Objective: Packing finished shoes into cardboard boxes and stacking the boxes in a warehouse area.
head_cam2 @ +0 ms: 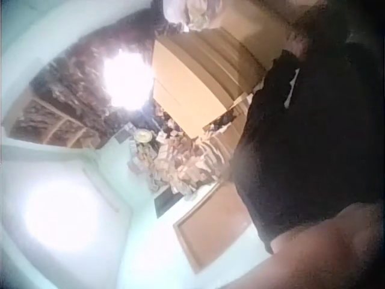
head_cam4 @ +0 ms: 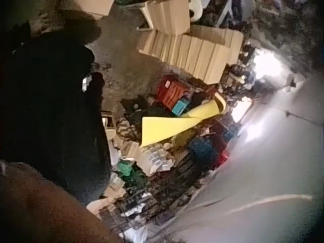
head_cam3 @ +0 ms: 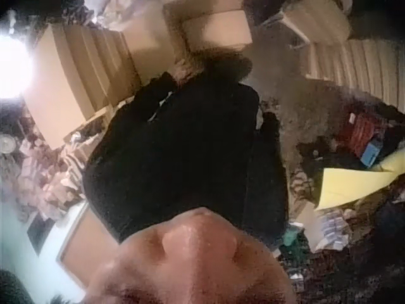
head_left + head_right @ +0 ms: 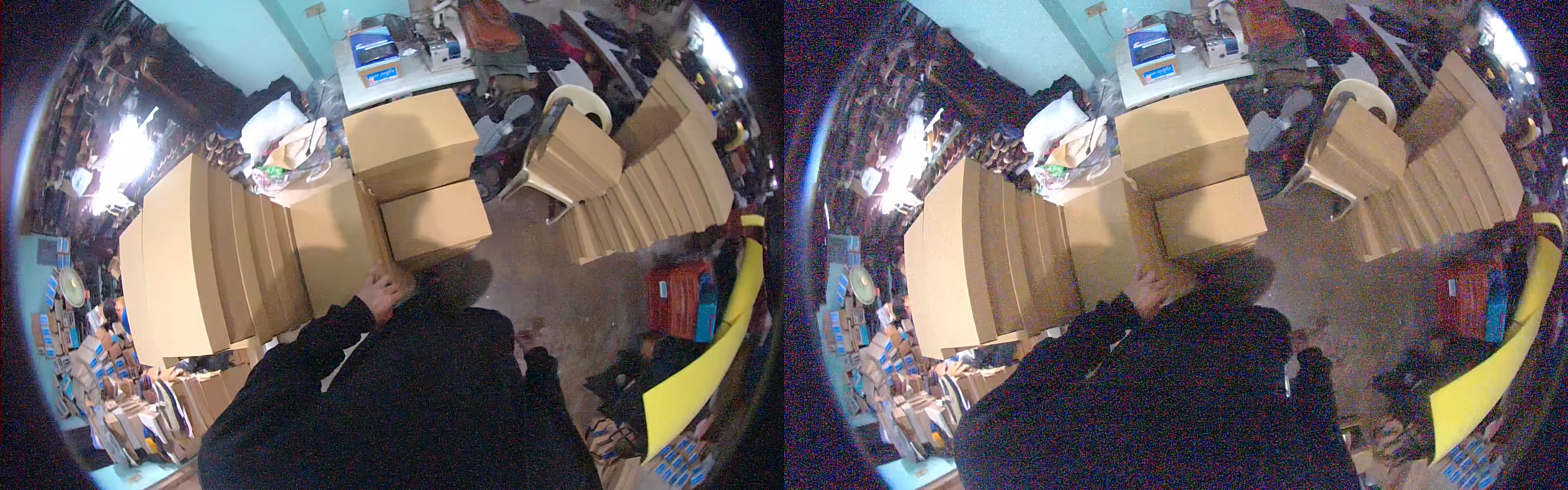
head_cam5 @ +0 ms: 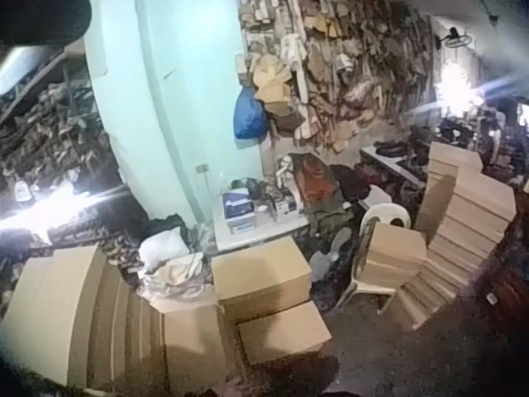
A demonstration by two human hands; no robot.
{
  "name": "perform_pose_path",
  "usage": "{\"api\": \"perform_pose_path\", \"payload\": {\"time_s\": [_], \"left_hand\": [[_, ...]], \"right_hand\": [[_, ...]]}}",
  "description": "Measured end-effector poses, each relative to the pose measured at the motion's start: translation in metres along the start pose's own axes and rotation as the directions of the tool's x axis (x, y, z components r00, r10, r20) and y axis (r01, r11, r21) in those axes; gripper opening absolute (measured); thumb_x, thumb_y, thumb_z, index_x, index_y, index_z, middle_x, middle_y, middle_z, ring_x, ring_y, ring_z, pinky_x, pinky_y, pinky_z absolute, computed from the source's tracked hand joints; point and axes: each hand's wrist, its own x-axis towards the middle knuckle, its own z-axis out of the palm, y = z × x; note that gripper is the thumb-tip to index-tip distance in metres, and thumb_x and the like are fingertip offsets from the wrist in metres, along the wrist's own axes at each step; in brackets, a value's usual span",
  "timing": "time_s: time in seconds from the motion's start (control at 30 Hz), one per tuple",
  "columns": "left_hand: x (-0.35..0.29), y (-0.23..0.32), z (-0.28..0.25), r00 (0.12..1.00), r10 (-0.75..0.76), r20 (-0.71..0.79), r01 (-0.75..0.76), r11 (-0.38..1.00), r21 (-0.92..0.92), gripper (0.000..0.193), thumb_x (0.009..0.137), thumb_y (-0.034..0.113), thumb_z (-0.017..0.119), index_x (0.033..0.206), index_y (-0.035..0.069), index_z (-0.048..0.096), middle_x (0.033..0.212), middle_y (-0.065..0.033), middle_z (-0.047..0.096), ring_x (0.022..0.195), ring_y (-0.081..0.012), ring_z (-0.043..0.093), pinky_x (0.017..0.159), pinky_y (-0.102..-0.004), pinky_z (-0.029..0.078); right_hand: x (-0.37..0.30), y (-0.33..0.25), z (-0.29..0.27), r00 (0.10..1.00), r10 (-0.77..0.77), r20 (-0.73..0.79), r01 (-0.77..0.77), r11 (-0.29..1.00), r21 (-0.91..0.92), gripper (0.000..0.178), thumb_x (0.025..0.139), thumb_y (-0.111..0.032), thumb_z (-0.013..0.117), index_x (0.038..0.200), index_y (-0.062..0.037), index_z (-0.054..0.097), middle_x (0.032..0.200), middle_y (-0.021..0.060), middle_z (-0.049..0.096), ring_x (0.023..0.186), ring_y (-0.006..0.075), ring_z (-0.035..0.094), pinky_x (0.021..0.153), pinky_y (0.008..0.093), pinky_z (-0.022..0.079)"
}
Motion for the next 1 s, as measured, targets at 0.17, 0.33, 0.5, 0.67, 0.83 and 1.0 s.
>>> {"api": "perform_pose_path", "payload": {"time_s": [0.17, 0.33, 0.5, 0.67, 0.83, 1.0], "left_hand": [[-0.017, 0.008, -0.036, 0.967, -0.054, -0.248, -0.009, 0.969, -0.246, 0.026, 0.054, 0.014, 0.061, 0.080, 0.013, 0.058, 0.094, -0.0019, 0.056, 0.103, -0.0246, 0.049, 0.103, -0.0539, 0.023], [-0.043, 0.027, -0.107, 0.868, -0.289, -0.404, 0.126, 0.915, -0.384, 0.037, 0.052, 0.006, 0.053, 0.089, 0.010, 0.056, 0.107, -0.0087, 0.054, 0.111, -0.0300, 0.046, 0.101, -0.0541, 0.027], [-0.051, 0.056, -0.138, 0.629, -0.645, -0.434, 0.522, 0.764, -0.378, 0.074, 0.051, -0.003, 0.051, 0.124, 0.007, 0.043, 0.133, -0.0207, 0.033, 0.128, -0.0361, 0.031, 0.105, -0.0489, 0.027], [-0.049, 0.077, -0.140, 0.396, -0.863, -0.315, 0.693, 0.506, -0.514, 0.087, 0.057, -0.002, 0.056, 0.138, 0.004, 0.022, 0.138, -0.0212, 0.026, 0.129, -0.0374, 0.026, 0.107, -0.0395, 0.026], [-0.051, 0.085, -0.129, 0.296, -0.905, -0.305, 0.716, 0.422, -0.556, 0.086, 0.059, 0.001, 0.060, 0.136, 0.000, 0.022, 0.135, -0.0213, 0.034, 0.127, -0.0377, 0.029, 0.107, -0.0397, 0.025], [-0.053, 0.089, -0.113, 0.199, -0.918, -0.343, 0.767, 0.364, -0.528, 0.083, 0.061, 0.004, 0.065, 0.135, 0.000, 0.026, 0.133, -0.0212, 0.037, 0.123, -0.0381, 0.035, 0.105, -0.0401, 0.028]], "right_hand": [[0.084, 0.056, -0.028, 0.956, 0.076, 0.284, -0.197, 0.884, 0.425, 0.028, 0.079, -0.026, 0.067, 0.095, -0.0043, 0.061, 0.087, 0.0057, 0.062, 0.076, 0.0181, 0.059, 0.068, 0.0314, 0.049], [0.133, -0.032, -0.082, 0.951, -0.152, 0.269, 0.097, 0.974, 0.207, 0.033, 0.078, -0.026, 0.069, 0.102, -0.0056, 0.058, 0.092, 0.0064, 0.061, 0.080, 0.0178, 0.059, 0.069, 0.0310, 0.049], [0.184, -0.016, -0.147, 0.927, -0.179, 0.329, 0.113, 0.971, 0.209, 0.031, 0.079, -0.023, 0.067, 0.104, -0.0060, 0.057, 0.094, 0.0089, 0.060, 0.082, 0.0181, 0.059, 0.070, 0.0302, 0.050], [0.243, 0.055, -0.198, 0.938, -0.105, 0.329, 0.082, 0.993, 0.081, 0.026, 0.082, -0.015, 0.061, 0.105, -0.0067, 0.057, 0.090, 0.0087, 0.061, 0.075, 0.0174, 0.060, 0.064, 0.0307, 0.050], [0.281, 0.106, -0.247, 0.859, -0.143, 0.491, 0.198, 0.978, -0.060, 0.020, 0.083, -0.010, 0.056, 0.102, -0.0048, 0.059, 0.086, 0.0074, 0.063, 0.069, 0.0160, 0.060, 0.060, 0.0313, 0.050], [0.329, 0.144, -0.244, 0.956, -0.168, 0.241, 0.243, 0.912, -0.331, 0.018, 0.083, -0.014, 0.057, 0.097, -0.0029, 0.060, 0.086, 0.0071, 0.063, 0.071, 0.0147, 0.059, 0.061, 0.0306, 0.050]]}}
